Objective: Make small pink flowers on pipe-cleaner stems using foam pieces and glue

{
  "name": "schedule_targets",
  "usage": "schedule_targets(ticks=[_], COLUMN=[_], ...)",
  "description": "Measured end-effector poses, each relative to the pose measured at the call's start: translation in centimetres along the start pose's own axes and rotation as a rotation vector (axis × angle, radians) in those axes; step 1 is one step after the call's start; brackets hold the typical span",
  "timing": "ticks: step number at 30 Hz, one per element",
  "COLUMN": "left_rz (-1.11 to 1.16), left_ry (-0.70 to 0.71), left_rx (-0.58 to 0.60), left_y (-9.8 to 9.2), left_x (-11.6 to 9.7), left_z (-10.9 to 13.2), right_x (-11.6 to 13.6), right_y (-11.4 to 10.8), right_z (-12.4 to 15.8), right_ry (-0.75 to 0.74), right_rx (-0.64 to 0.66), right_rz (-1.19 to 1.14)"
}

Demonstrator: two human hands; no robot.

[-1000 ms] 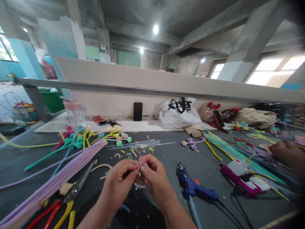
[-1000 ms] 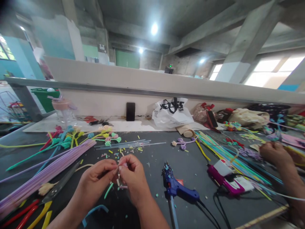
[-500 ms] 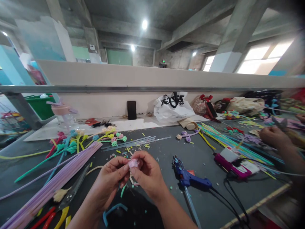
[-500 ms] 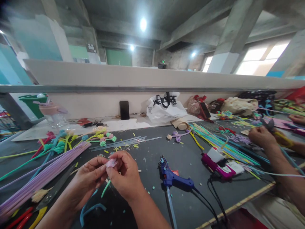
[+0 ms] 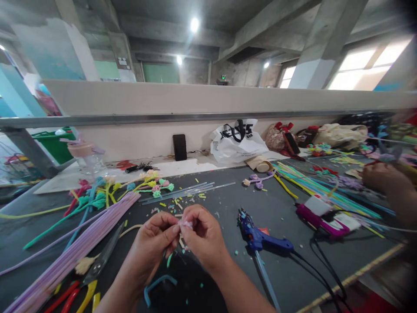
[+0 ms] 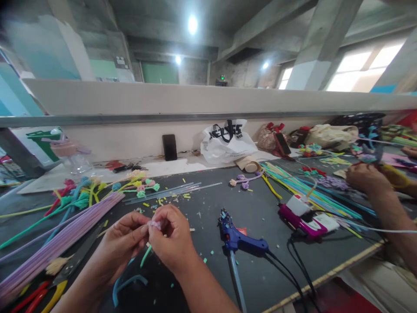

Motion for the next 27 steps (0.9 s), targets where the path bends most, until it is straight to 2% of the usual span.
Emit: schedule_targets(ticks=[4,8,12,15,19,27], left_rz=[-0.033,-0.077,-0.231,-0.416,-0.613,-0.664], left_ry=[0.029,0.079,0.275,0.397,0.417,0.492], left_rx=[0.007,0.086,0.137,0.12,0.045,0.015], left_y=[0.1,0.6,1.0,1.0,0.5,0.9], left_x=[-0.3,-1.1,-2.6,-3.4,-3.6,-4.1], left_z=[0.0,0.2,0.5,0.8,0.9,1.3], right_x=[-1.0,-2.7,-3.5,-3.7,-3.6,-4.0], right_y=[0.0,0.8,1.5,1.7,1.6,0.7], right_z=[-0.2,0.2,0.5,0.6,0.3,0.3], right_ry=[0.121,0.327,0.373,0.379,0.378,0.4], right_rx=[-0.021,0.033,0.077,0.089,0.108,-0.014], right_rz=[-0.129,-0.411,-0.59,-0.617,-0.558,-0.499])
Point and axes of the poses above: each hand's wrist, its own z-axis away from the middle knuckle, its own y-axis out of the palm, x = y × z, the point moved 8 cm from there along -z, towards the middle knuckle, and after that the axes turned 4 degrees about x, right-handed, at the moved point
